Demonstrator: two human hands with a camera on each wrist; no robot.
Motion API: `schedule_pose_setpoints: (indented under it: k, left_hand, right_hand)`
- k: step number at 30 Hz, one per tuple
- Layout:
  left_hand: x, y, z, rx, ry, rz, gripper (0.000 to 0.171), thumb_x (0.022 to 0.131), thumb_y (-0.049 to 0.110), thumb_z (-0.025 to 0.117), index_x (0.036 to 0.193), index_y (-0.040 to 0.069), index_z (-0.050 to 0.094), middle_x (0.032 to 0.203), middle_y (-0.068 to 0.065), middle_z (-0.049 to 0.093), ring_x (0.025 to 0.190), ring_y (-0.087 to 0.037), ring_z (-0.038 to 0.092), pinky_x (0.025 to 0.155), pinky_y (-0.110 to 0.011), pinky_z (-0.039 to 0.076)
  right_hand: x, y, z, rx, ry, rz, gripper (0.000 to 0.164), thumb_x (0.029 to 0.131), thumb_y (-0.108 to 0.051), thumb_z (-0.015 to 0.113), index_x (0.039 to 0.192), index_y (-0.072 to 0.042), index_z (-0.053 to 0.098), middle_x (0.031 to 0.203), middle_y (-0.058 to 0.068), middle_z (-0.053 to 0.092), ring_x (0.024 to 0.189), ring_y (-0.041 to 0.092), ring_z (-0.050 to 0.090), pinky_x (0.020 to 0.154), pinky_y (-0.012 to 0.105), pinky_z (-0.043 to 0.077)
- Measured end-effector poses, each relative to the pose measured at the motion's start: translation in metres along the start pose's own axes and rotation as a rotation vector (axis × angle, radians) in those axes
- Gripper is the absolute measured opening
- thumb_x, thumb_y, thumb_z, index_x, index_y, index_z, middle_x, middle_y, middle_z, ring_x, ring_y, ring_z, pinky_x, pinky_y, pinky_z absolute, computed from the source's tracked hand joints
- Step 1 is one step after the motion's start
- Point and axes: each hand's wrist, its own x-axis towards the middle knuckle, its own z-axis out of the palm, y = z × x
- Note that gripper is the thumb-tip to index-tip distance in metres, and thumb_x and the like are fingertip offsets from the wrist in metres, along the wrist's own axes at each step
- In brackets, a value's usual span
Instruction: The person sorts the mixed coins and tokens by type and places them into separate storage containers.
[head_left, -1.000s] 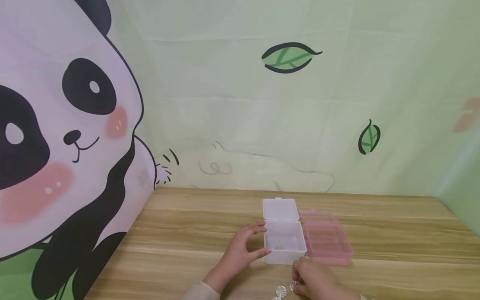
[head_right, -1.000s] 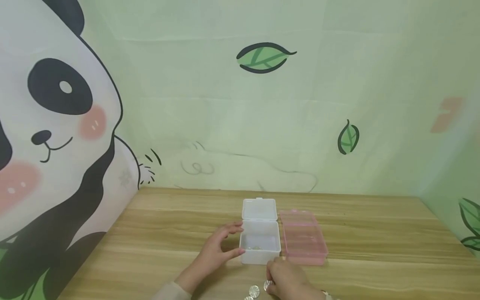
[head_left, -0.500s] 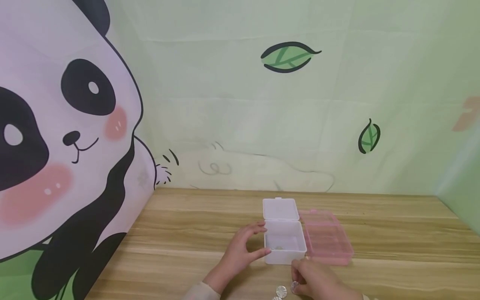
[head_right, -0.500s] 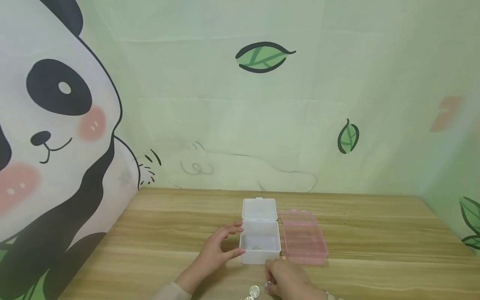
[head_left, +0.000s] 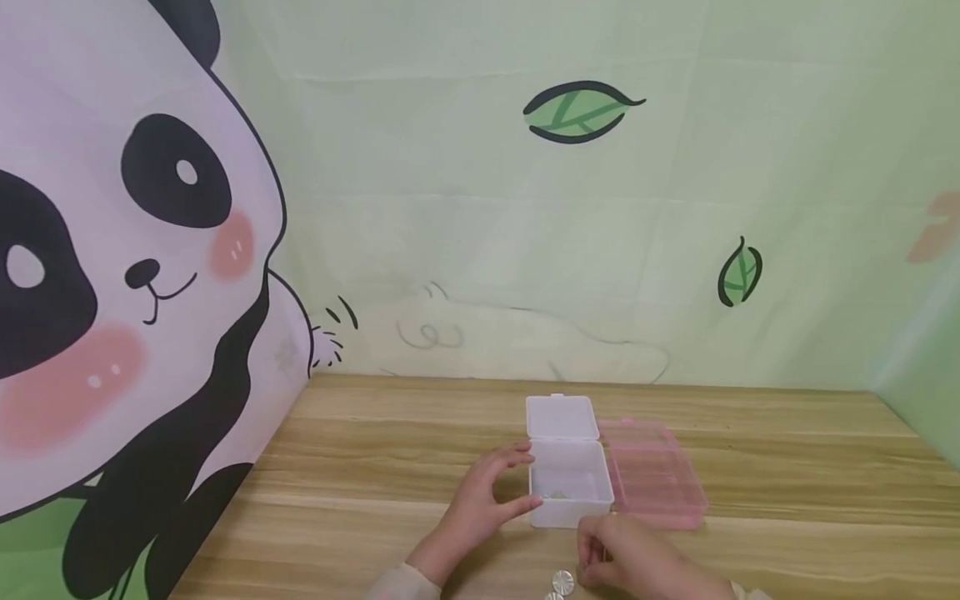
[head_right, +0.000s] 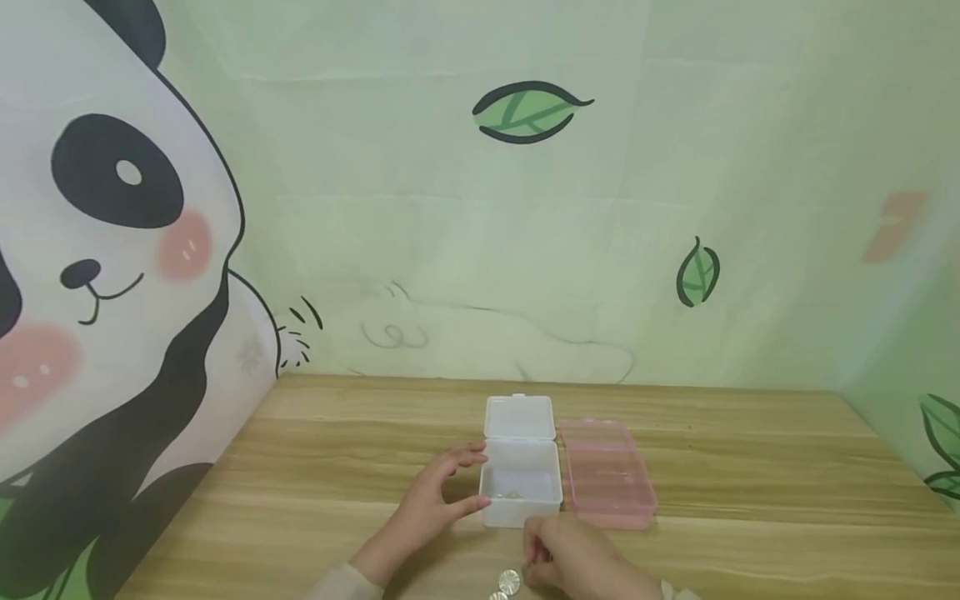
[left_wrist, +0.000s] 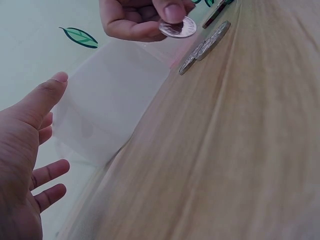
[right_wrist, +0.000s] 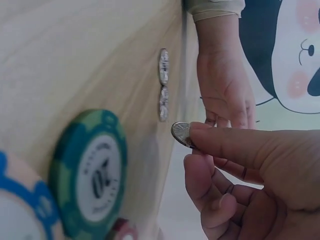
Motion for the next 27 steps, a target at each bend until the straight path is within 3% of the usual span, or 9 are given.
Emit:
schedule_pose_setpoints:
  k: [5, 16, 27]
  left_hand:
    - [0.0, 0.001, -0.001, -0.005, -0.002, -0.002, 0.046, 0.08, 0.033, 0.076, 0.12, 0.016, 0.061, 0.141, 0.001, 0.055, 0.131, -0.025, 0.05, 0.109, -0.051, 0.038]
    - [0.0, 0.002, -0.001, 0.007, -0.006, -0.003, 0.046, 0.08, 0.032, 0.076, 0.12, 0.016, 0.061, 0.141, 0.002, 0.055, 0.131, -0.025, 0.05, 0.109, -0.051, 0.038]
    - [0.0, 0.0, -0.001, 0.0, -0.015, -0.008, 0.047, 0.081, 0.035, 0.075, 0.121, 0.017, 0.061, 0.141, 0.002, 0.054, 0.131, -0.025, 0.049, 0.109, -0.053, 0.037]
  right_hand:
    - [0.001, -0.003, -0.007, 0.036, 0.007, -0.023, 0.015, 0.08, -0.013, 0.072, 0.078, -0.017, 0.058, 0.066, -0.015, 0.054, 0.061, -0.006, 0.046, 0.055, 0.016, 0.043]
    - [0.004, -0.006, -0.02, -0.011, 0.065, -0.092, 0.017, 0.082, -0.016, 0.072, 0.079, -0.016, 0.056, 0.069, -0.014, 0.056, 0.063, -0.008, 0.044, 0.055, 0.015, 0.042]
    - [0.01, -0.006, -0.037, 0.06, 0.11, -0.074, 0.018, 0.082, -0.019, 0.072, 0.08, -0.013, 0.056, 0.069, -0.01, 0.053, 0.061, -0.005, 0.042, 0.052, 0.016, 0.039]
